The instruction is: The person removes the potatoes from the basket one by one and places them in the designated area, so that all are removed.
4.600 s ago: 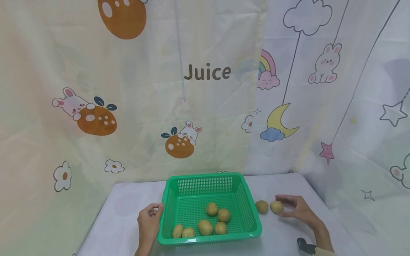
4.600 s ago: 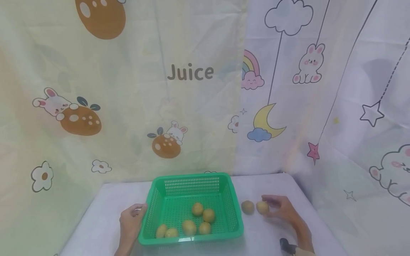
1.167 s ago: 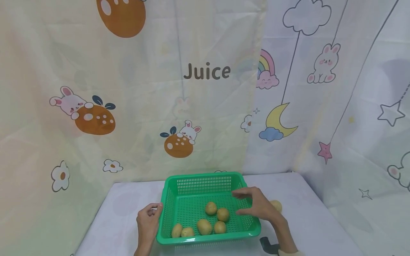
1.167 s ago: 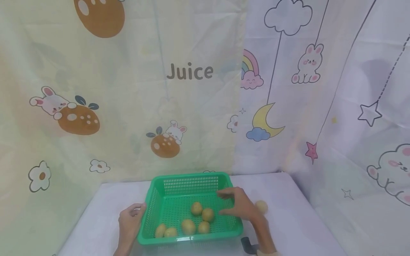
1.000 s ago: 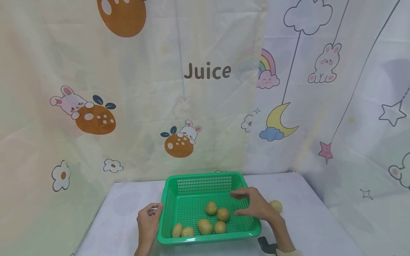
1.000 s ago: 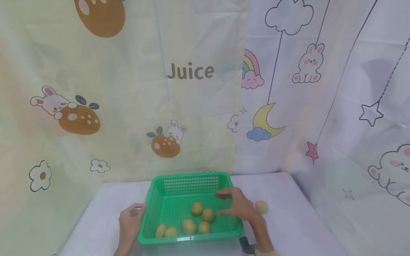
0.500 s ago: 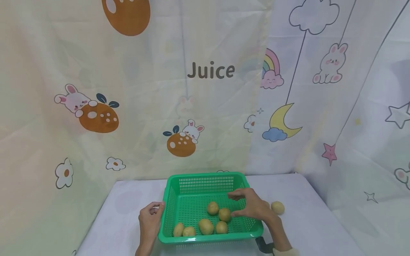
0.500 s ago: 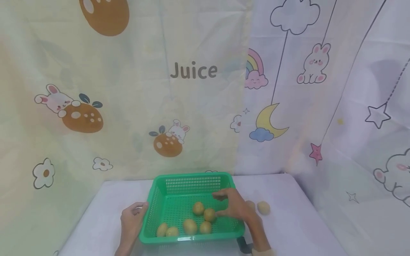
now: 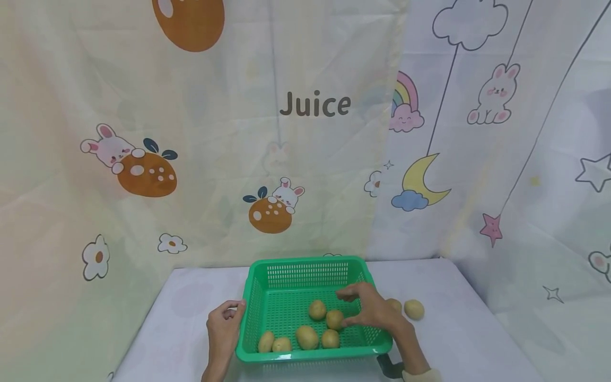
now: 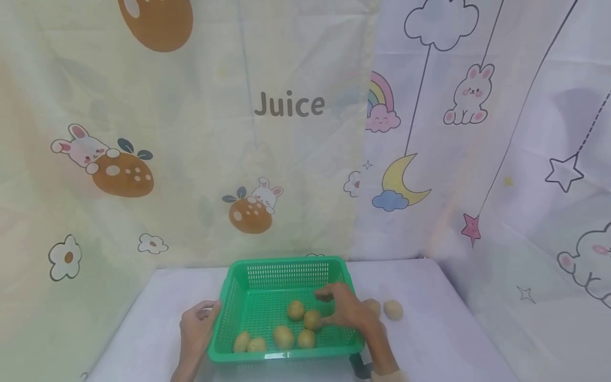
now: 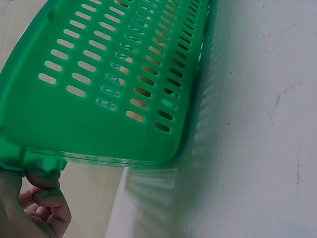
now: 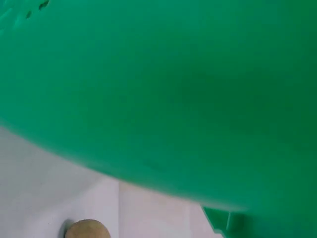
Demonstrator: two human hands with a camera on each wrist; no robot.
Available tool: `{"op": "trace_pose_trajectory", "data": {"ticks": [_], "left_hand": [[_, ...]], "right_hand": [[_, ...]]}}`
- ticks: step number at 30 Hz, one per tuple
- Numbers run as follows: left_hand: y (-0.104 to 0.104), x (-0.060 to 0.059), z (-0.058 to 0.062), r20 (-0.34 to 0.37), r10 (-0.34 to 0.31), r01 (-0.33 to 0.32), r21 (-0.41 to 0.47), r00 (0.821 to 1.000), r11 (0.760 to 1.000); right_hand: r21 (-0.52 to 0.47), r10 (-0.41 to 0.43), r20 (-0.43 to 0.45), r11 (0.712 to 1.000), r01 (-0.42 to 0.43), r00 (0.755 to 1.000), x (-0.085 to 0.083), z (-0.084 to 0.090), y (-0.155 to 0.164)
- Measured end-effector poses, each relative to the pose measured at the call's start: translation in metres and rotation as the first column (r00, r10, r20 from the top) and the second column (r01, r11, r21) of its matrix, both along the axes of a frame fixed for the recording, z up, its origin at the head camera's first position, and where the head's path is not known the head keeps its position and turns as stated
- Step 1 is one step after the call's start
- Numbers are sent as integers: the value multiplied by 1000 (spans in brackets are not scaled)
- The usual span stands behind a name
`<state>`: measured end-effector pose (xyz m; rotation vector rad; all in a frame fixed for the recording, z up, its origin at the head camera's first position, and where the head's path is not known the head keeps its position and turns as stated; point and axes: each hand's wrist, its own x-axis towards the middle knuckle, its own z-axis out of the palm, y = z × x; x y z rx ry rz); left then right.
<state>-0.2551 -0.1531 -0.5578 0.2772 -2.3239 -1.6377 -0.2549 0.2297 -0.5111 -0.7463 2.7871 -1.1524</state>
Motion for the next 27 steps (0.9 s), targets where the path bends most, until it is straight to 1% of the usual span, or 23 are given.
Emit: {"op": "trace_pose_trajectory", "data": {"ticks": [5, 10, 13, 18, 24, 27], "left_hand": [[-1, 1, 0, 8, -15, 15, -1, 1000, 1000], [0, 1, 1, 14, -15, 15, 2, 1000, 1000], [0, 1, 2, 13, -16, 16, 7, 1000, 1000], [-1, 1, 2, 13, -14, 14, 14, 1000, 1000], [0, 3, 3, 16, -7, 7, 16, 1000, 1000], [1, 2, 3, 23, -10, 9, 20, 1000, 1000]], "right_hand": [[45, -3, -12, 999, 3, 1000, -1, -3, -3], [56, -19, 28, 998, 18, 999, -1, -3, -8], [73, -21, 36, 997, 19, 999, 0, -2, -11], [110, -25, 36, 994, 21, 999, 0, -3, -17], [116, -25, 44, 993, 20, 999, 1, -3, -21], [136, -24, 27, 990, 20, 999, 1, -5, -22]]}}
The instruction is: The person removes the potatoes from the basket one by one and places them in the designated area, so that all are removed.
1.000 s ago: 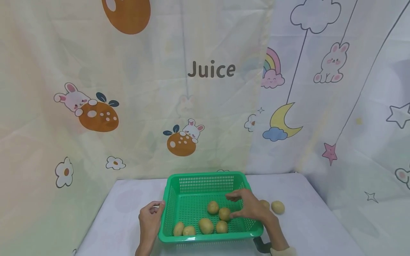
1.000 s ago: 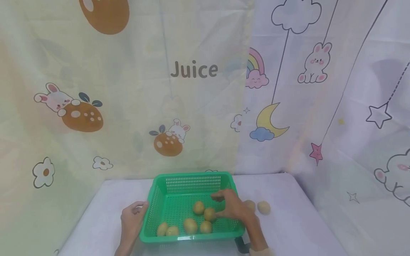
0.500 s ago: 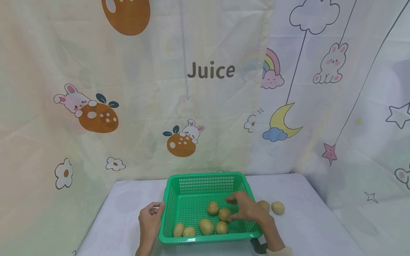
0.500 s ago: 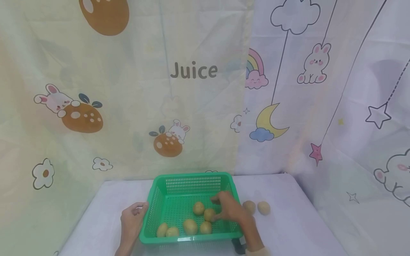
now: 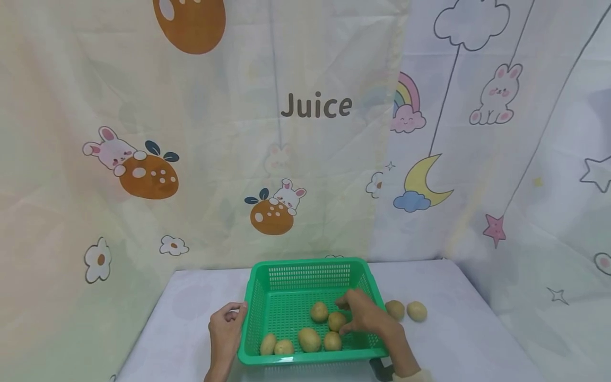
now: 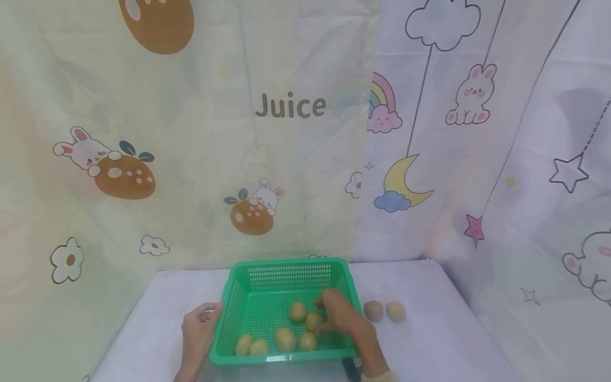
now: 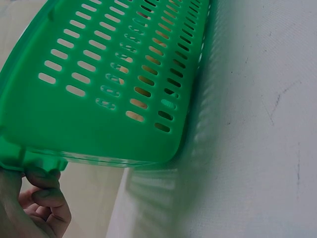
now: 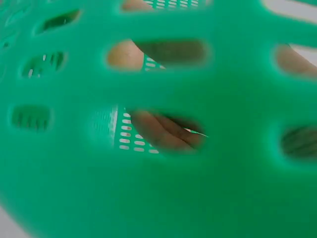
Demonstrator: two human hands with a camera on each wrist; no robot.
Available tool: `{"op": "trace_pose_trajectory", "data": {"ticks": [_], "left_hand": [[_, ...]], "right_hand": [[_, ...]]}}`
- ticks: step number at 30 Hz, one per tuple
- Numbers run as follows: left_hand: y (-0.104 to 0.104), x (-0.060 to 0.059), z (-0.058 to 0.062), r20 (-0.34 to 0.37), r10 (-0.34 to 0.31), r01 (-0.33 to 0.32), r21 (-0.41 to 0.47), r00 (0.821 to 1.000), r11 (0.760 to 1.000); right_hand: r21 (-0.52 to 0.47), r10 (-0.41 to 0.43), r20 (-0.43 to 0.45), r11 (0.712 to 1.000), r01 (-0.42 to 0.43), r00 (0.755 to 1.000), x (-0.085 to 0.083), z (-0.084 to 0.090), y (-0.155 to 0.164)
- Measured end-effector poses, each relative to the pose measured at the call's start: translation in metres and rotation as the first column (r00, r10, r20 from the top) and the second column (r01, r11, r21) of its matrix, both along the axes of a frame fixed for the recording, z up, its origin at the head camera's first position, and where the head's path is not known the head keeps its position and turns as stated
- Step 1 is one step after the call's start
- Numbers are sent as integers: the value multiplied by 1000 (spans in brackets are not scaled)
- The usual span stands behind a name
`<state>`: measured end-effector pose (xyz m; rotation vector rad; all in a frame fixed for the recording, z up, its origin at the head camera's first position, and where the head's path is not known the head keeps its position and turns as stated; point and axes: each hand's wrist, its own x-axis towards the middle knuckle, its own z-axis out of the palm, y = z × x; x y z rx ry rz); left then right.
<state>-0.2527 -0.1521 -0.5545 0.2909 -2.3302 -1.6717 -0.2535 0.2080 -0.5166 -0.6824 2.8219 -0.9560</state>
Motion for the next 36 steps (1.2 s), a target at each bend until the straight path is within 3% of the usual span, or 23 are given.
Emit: {"op": "trace_pose_trajectory", "data": {"ticks": [8, 36], "left_hand": [[0, -1, -3, -8, -2, 2, -1, 1000, 1000], [1, -1, 0, -8, 8, -8, -12, 1000, 1000]], "right_hand": [[55, -8, -45, 998, 10, 999, 1, -5, -2], [73, -9, -87, 997, 15, 996, 4, -7, -3]]}}
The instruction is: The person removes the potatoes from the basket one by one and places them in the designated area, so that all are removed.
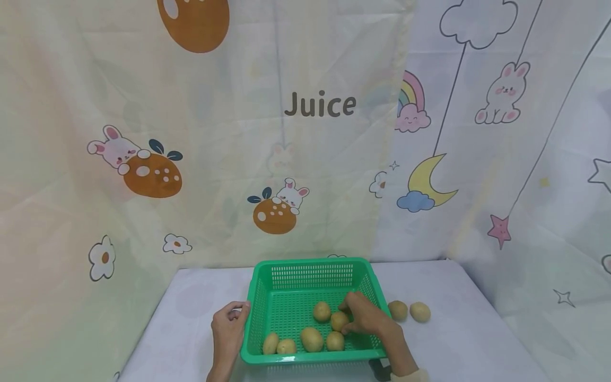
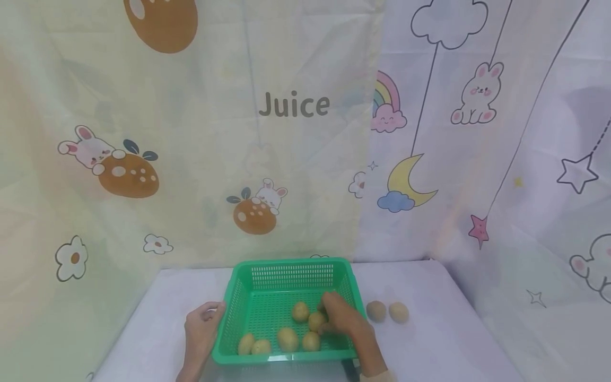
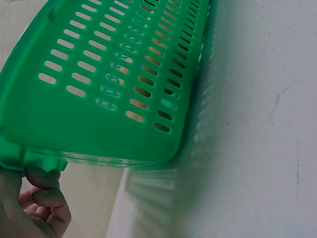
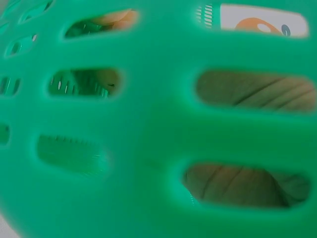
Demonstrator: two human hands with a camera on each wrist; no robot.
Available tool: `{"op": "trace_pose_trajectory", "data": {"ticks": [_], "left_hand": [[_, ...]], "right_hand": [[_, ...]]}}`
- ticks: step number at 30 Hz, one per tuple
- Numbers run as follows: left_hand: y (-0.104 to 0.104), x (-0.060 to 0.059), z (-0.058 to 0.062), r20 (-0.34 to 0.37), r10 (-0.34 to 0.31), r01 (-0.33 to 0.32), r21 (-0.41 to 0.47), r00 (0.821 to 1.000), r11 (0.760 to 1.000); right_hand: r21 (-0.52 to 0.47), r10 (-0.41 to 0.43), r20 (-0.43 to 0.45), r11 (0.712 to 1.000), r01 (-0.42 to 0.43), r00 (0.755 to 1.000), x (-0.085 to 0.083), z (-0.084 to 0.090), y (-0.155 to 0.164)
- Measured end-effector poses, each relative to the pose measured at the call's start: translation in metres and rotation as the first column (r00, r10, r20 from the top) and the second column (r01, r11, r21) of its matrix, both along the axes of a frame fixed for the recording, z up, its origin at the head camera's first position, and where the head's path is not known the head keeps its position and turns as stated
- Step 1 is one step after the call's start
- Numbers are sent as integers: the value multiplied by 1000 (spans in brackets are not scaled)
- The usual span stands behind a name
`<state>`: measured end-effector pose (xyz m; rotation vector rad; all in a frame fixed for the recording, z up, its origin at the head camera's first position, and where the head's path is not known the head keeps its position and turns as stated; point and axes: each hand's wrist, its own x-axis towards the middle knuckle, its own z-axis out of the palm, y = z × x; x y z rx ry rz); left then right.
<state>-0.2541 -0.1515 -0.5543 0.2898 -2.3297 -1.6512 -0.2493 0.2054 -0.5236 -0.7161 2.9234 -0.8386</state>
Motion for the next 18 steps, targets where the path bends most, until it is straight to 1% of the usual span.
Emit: {"op": "trace_pose_trajectory", "data": {"ticks": [5, 9, 18], "left_hand": [[0, -1, -1, -11, 3, -3, 4, 1000, 1000], [-1, 0, 0, 1, -1, 1, 9, 1000, 1000], [-1, 1, 2, 6, 1, -2, 11, 1000, 1000]], "right_hand": [[11, -10, 15, 1000, 10, 1000, 1, -1, 0], [17, -10, 24, 1000, 10, 1000, 0, -1, 0], [9, 6, 25, 1000, -6, 1000, 1, 1, 0]]}}
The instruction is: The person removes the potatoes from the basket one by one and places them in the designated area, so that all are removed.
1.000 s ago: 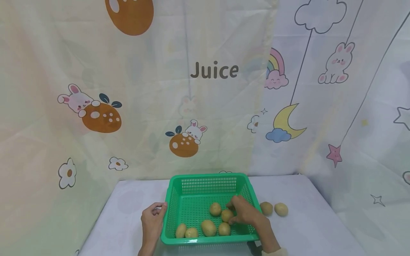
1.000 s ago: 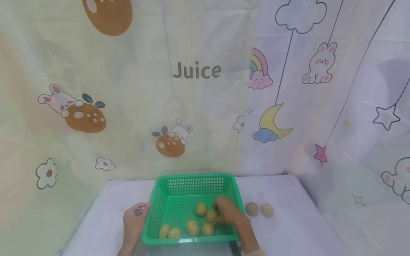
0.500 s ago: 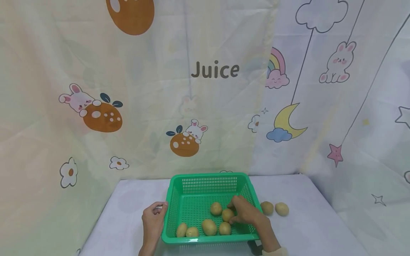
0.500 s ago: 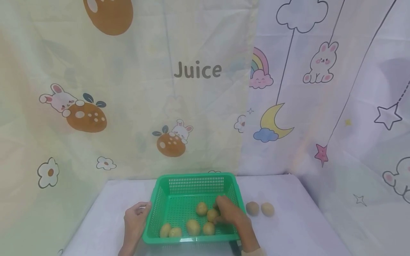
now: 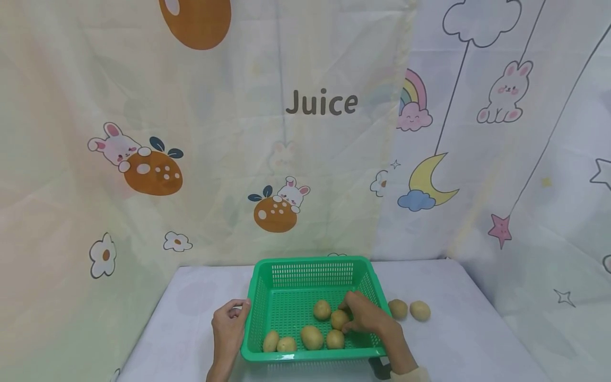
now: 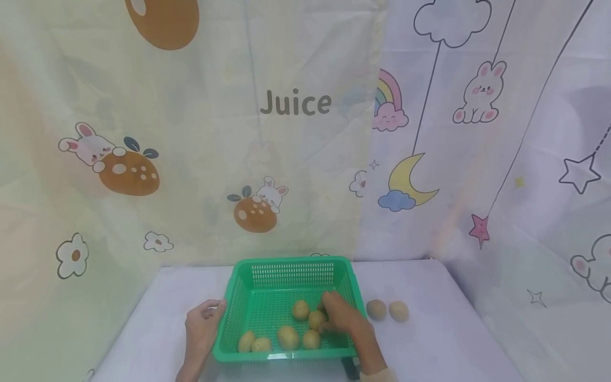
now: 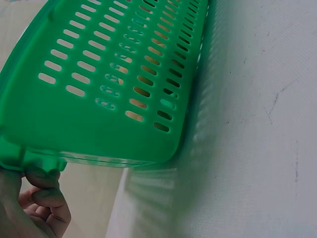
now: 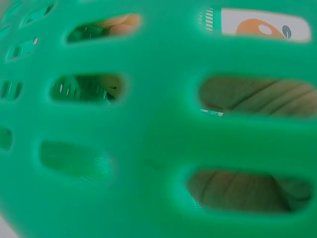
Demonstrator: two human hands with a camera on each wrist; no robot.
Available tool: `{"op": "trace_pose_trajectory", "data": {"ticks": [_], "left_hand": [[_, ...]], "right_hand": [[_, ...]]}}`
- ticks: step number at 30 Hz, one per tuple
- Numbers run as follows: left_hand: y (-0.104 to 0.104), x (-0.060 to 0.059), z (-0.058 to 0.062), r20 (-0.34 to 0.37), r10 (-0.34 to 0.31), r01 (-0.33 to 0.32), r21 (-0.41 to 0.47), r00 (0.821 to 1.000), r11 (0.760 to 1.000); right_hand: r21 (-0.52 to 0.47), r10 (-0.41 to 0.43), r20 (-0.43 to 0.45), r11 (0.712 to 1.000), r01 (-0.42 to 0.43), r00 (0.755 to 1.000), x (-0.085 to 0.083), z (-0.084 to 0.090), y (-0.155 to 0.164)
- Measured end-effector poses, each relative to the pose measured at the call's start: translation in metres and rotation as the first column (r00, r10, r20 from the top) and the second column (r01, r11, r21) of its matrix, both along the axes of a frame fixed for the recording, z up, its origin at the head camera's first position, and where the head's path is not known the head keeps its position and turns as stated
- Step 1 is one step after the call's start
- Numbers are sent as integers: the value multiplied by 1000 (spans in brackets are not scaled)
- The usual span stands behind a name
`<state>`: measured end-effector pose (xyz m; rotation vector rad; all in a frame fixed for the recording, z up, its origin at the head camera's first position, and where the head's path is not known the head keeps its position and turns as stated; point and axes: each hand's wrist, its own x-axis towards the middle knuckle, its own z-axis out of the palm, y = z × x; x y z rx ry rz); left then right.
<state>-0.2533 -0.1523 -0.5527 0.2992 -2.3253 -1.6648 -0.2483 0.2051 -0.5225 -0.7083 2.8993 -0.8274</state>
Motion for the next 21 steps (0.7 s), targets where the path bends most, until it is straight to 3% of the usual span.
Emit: {"op": "trace_pose_trajectory", "data": {"ticks": [12, 21], "left_hand": [[0, -1, -1, -5, 2, -2, -5, 1000, 1000], [0, -2, -3, 8, 4, -3, -13, 1000, 1000]], "right_hand": [[12, 13, -7, 1000, -13, 1000, -7, -5, -1], [-40, 5, 39, 999, -3, 999, -5, -1, -3]]}}
